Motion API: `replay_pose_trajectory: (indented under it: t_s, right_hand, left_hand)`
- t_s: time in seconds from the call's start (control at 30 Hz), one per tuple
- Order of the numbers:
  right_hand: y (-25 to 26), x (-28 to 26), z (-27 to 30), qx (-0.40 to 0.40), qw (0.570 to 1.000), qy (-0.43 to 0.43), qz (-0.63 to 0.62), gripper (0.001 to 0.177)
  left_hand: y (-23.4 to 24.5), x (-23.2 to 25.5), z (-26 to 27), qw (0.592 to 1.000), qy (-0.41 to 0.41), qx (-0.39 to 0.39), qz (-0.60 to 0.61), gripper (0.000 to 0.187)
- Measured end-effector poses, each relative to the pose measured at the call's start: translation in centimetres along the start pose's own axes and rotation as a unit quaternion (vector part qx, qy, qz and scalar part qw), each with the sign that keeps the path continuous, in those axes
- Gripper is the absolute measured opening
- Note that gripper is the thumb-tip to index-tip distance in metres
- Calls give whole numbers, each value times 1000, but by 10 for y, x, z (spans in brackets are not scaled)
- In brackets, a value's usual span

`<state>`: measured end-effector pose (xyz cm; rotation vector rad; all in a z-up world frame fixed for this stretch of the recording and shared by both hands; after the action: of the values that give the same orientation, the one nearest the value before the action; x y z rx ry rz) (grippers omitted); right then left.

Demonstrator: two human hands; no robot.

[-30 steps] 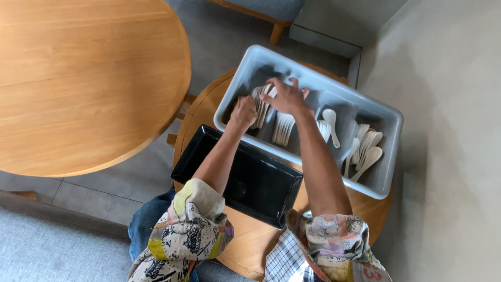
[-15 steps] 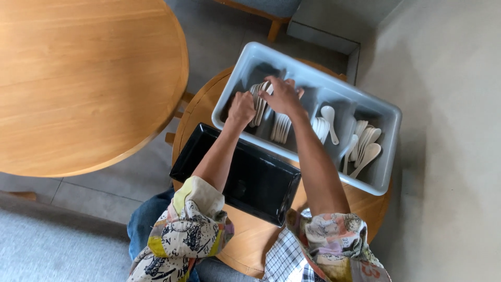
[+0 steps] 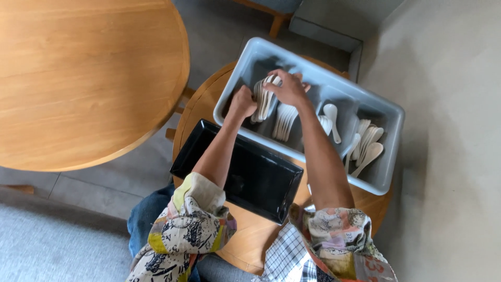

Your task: The person sits on the floor and wipes white plastic spoons with a checkered cloth. They pick up spoons from a black tray, dry them, and place them into a gray cutlery organizer. The person also arranges the spoons within the organizer compartments.

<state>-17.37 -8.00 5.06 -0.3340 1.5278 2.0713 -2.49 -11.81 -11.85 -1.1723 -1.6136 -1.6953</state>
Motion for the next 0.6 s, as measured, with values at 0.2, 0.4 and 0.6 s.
replay_pose_trajectory:
  t_s: [0.2, 0.4, 0.6]
  right_hand:
    - [-7, 8, -12, 35, 999, 7, 22, 56]
    - [5, -15, 14, 88, 994, -16, 64, 70]
    - [5, -40, 28, 172, 981, 21, 92, 53]
  left_hand:
    - [19, 34, 15, 999, 27, 3, 21, 23]
    - [2, 16, 20, 996, 47, -16, 69, 10]
    - [6, 16, 24, 991, 93, -50, 84, 40]
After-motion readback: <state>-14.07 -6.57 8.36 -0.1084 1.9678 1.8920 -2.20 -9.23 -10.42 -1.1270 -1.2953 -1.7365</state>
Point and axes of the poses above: each hand's wrist, its own z-axis away from the middle knuckle, its own y-axis out of the back of the hand, x = y × z, the point moved 8 cm from there along -z, towards the middle knuckle, and after that the axes turned 8 degrees about -y, right-handed, at the moved point
